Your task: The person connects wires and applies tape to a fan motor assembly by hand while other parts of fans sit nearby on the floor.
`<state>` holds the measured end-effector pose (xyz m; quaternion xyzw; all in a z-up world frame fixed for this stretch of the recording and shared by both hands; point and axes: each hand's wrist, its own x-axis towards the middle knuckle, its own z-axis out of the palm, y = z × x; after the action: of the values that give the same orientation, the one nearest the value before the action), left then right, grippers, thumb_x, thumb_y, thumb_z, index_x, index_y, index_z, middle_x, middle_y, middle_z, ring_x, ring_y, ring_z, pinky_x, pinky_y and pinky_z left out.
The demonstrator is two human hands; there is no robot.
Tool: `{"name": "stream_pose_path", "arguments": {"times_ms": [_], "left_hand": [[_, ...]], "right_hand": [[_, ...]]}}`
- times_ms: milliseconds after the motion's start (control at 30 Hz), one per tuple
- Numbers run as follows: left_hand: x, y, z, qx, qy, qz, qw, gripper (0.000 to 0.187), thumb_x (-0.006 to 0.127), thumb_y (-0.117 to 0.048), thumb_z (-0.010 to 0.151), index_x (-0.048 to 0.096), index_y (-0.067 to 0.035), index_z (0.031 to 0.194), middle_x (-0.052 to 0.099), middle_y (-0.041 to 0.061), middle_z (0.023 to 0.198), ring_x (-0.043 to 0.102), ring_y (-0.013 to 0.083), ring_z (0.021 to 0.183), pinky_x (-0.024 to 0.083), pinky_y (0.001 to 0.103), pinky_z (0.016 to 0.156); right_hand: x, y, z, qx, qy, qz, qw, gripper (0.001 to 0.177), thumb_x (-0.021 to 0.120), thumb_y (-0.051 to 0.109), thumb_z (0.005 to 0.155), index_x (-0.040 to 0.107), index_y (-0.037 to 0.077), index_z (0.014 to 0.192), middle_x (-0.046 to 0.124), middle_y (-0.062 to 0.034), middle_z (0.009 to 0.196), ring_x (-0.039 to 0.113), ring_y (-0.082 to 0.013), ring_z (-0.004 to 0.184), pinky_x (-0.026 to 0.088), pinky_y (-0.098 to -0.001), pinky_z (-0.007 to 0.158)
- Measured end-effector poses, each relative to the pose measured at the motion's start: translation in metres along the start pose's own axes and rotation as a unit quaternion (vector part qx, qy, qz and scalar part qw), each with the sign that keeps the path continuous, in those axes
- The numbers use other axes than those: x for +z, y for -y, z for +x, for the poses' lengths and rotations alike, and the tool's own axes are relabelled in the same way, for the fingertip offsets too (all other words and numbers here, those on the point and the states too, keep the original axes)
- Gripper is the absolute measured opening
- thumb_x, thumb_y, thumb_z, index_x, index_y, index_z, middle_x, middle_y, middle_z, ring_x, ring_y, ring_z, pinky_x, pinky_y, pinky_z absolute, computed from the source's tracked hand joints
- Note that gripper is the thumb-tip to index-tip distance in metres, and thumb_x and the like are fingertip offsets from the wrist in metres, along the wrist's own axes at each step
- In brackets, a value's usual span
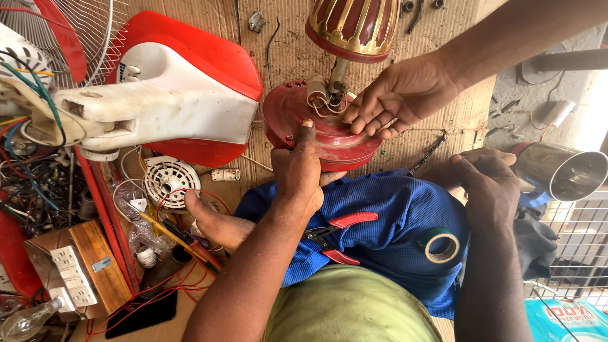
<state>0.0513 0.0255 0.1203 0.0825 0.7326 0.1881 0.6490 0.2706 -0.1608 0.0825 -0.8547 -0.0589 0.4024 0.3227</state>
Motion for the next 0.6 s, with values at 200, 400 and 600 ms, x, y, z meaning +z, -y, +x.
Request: {"name": "stream_pose_path", "arguments": {"times_ms": [200, 400, 600], "left_hand": [[-0.0028, -0.0013, -0.0017, -0.015, 0.012, 0.004, 1.000, 0.065, 0.058, -0.035, 0.095, 0.034, 0.003, 0.142, 0.060, 0.026, 0.126, 0.076, 0.0344, 0.099, 0.065, 0.047, 0.062], [-0.0027, -0.0013, -0.0020, -0.020, 0.016, 0.016, 1.000, 0.062, 0.055, -0.035, 0.097, 0.036, 0.003, 0.143, 0.063, 0.027, 0.125, 0.076, 0.0333, 0.101, 0.065, 0.045, 0.065], [-0.0014, -0.0013, -0.0026, -0.022, 0.020, 0.016, 0.999, 0.061, 0.054, -0.034, 0.098, 0.037, 0.005, 0.142, 0.063, 0.027, 0.125, 0.076, 0.0329, 0.101, 0.065, 0.046, 0.067]], "right_hand": [[0.0007, -0.0001, -0.0003, 0.019, -0.014, 0.000, 1.000, 0.018, 0.080, 0.020, 0.092, 0.075, 0.005, 0.100, 0.067, 0.0007, 0.085, 0.058, -0.0072, 0.076, 0.046, -0.0246, 0.068], [0.0010, -0.0051, 0.0025, 0.015, -0.012, 0.020, 1.000, 0.019, 0.080, 0.020, 0.092, 0.075, 0.004, 0.101, 0.069, 0.0006, 0.087, 0.060, -0.0071, 0.080, 0.047, -0.0239, 0.072], [0.0002, -0.0061, 0.0029, 0.024, -0.015, 0.019, 0.999, 0.020, 0.081, 0.020, 0.092, 0.074, 0.003, 0.100, 0.068, -0.0001, 0.087, 0.060, -0.0075, 0.080, 0.047, -0.0240, 0.073]]}}
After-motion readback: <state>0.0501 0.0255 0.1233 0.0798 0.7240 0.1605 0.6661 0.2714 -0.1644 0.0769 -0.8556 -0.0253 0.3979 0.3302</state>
